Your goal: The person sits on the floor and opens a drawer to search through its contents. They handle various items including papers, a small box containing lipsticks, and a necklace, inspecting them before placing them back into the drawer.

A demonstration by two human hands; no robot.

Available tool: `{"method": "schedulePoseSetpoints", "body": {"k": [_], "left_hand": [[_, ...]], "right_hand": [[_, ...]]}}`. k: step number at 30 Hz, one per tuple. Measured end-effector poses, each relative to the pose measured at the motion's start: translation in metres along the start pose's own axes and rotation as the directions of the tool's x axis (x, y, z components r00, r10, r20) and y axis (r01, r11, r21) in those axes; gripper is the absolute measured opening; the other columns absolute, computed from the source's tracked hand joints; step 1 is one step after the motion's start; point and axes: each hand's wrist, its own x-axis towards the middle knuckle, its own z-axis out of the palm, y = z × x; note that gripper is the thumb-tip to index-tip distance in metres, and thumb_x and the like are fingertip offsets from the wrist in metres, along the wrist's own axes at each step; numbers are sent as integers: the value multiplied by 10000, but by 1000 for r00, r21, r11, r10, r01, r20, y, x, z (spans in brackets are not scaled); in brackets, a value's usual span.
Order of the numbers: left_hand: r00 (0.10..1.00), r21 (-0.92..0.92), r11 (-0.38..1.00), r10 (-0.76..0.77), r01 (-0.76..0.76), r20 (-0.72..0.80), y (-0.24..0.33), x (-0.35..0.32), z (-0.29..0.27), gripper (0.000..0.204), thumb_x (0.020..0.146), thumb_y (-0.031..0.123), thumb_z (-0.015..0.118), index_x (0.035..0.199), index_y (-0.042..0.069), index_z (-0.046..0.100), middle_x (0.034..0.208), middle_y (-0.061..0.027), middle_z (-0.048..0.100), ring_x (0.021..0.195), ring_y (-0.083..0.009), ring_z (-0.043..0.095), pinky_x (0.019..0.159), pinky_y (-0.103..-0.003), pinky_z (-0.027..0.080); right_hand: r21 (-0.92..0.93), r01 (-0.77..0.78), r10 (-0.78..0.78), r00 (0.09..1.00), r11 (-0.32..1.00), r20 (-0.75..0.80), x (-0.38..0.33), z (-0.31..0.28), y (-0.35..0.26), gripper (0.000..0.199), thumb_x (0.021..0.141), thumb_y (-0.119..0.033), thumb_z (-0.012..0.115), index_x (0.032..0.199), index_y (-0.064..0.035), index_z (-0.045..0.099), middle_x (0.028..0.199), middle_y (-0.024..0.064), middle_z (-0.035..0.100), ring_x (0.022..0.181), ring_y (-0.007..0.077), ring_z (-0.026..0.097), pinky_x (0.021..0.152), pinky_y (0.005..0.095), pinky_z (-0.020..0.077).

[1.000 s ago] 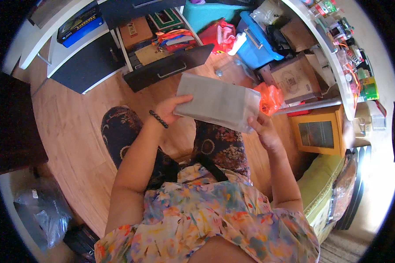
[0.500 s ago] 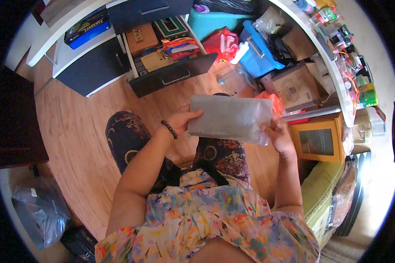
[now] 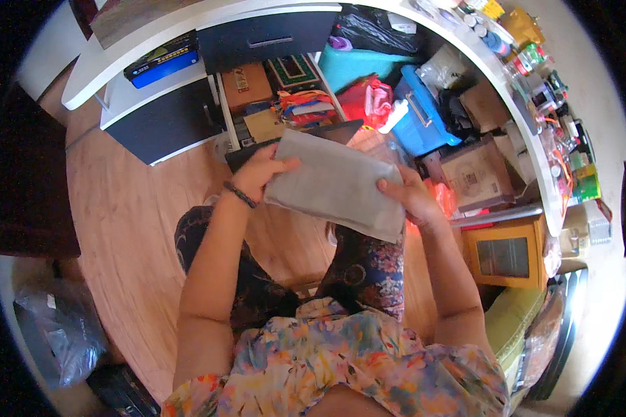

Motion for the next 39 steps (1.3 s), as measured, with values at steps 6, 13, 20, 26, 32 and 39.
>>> {"method": "schedulePoseSetpoints", "body": {"k": [6,13,20,26,32,39], "left_hand": [[521,850,520,748,-78,-410,47,28,-75,454,793,139,648,1182,-31,486,1104,-178,573,1043,-248,542,906,-336,426],[671,346,854,519,-387,-529,34,16,-88,348,830,65,596,1162,2,511,1012,-97,607,938,-149,582,826,-260,471],[737,373,865,487,-335,-468,48,33,-75,332,882,160,586,1177,22,519,1066,-84,606,954,-151,572,851,-268,445],[739,403,865,477,-299,-475,54,27,-66,332,892,150,568,1191,16,511,1076,-88,601,976,-153,564,866,-270,439],[778,474,834,489,-283,-396,49,28,-55,329,891,154,568,1186,20,510,1068,-82,600,966,-149,561,859,-265,438],[768,481,836,484,-264,-419,50,32,-63,320,899,194,561,1164,19,522,1065,-82,602,958,-147,563,841,-257,439]], "right_hand": [[406,-36,78,993,913,-88,109,58,16,364,819,-112,630,1133,39,525,1053,124,602,902,233,615,776,374,520],[468,61,82,956,882,-280,317,123,64,363,812,-85,631,1110,79,504,1045,153,587,918,276,601,798,408,514],[394,84,-46,993,915,-107,435,158,80,433,836,-123,604,1202,32,433,1070,159,552,956,287,571,772,397,515],[208,-114,117,993,972,-5,392,186,28,466,827,-156,612,1225,8,431,1078,156,561,912,249,600,763,358,517],[-99,275,-283,956,956,-80,402,179,66,631,788,-130,634,1334,3,349,1018,151,598,882,217,606,742,308,492],[-673,380,-520,854,635,-8,381,114,45,405,772,-156,639,1147,-15,574,978,146,653,830,229,635,735,314,497]]}}
